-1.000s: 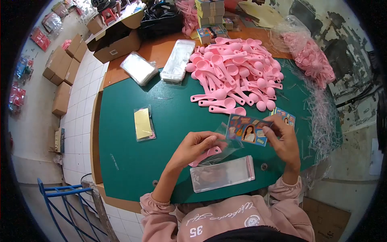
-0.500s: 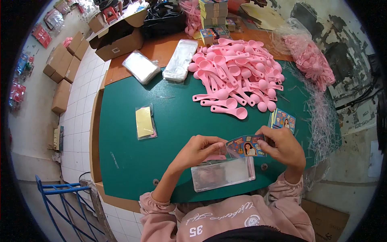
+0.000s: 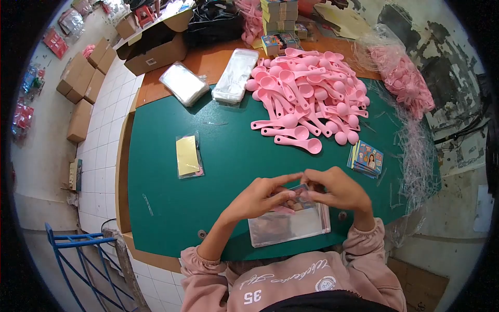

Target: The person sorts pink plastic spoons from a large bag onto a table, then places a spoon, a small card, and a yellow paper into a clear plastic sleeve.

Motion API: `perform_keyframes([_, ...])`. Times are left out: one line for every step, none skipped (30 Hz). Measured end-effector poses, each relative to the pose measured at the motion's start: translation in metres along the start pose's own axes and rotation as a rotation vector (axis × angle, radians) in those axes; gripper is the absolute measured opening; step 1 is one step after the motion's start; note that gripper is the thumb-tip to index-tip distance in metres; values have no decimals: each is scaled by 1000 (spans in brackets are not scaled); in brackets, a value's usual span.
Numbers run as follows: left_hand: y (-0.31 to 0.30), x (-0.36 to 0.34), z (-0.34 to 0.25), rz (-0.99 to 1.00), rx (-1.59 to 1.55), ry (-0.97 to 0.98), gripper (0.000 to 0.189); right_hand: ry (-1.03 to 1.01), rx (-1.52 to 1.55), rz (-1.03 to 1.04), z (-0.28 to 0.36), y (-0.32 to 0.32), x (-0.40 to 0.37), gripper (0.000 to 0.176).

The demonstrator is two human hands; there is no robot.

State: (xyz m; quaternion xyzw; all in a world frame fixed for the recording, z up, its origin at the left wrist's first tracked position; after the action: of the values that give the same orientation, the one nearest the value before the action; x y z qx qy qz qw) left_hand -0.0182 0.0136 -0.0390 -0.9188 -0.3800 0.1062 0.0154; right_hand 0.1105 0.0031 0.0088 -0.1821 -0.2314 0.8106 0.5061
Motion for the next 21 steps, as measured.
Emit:
perform_keyframes([1,0,0,0,0,0,45,21,-11,-5,-5,6,3,21])
perform_keyframes([-3,0,1,-68,121,16,51,20,-11,-6,-11,12,6,21])
perform_keyframes([-6,0,1,-137,242,32,57,-74,-12,-110,-12,12,9,21])
perform_keyframes([-5,0,2,-139,243,31,57,-167,-11,-213,-10,10,9,21])
perform_keyframes([-5,1,7,-178,349,-10,58,-168,-10,-213,-13,12,10,21])
perform_keyframes([-7,1,11,-218,456,-52,59,-80,87,-165,-20,16,11,19])
perform_keyframes([-7,0,14,-217,456,-52,59,8,183,-116,-26,20,11,17])
perform_keyframes([-9,-1,12,-226,449,13,56,9,182,-118,-27,19,11,17])
perform_keyframes([-11,-2,10,-234,441,79,53,26,162,-171,-29,15,10,16])
perform_keyframes([-17,-3,9,-232,440,80,53,44,143,-225,-32,11,10,15])
perform_keyframes([-21,-4,9,-121,413,85,49,46,143,-226,-33,9,9,15])
perform_keyframes([-24,-5,9,-9,384,90,46,119,127,-214,-40,7,9,16])
perform_keyframes([-29,-6,12,36,361,59,42,194,110,-201,-45,7,8,17])
perform_keyframes([-34,-7,14,39,360,58,42,196,111,-201,-47,8,7,17])
perform_keyframes([-38,-7,18,59,346,41,41,180,192,-196,-47,10,8,16])
perform_keyframes([-39,-7,22,80,332,23,40,164,274,-190,-47,12,9,17])
perform_keyframes([-39,-7,23,68,278,57,41,165,274,-190,-48,12,9,17])
perform_keyframes([-39,-7,23,69,277,58,41,175,304,-143,-48,15,8,19])
perform_keyframes([-39,-8,21,52,228,43,41,185,333,-98,-49,17,7,22])
perform_keyframes([-38,-8,19,34,179,30,40,186,332,-100,-49,16,7,22])
perform_keyframes([-36,-9,18,34,179,32,40,221,338,-126,-51,14,6,21])
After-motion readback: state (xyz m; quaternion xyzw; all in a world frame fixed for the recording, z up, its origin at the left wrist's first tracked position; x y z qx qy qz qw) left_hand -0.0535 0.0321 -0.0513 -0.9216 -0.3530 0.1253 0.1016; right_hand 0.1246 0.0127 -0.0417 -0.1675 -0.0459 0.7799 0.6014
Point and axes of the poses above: each hand's wrist, its own x-axis towards the middle knuckle, its own y-axis out of the palm, z = x × y, the point moved 6 cm from there along x, towards the middle knuckle, and after that the axes turned 8 degrees about -z, right-handed, at the moved point
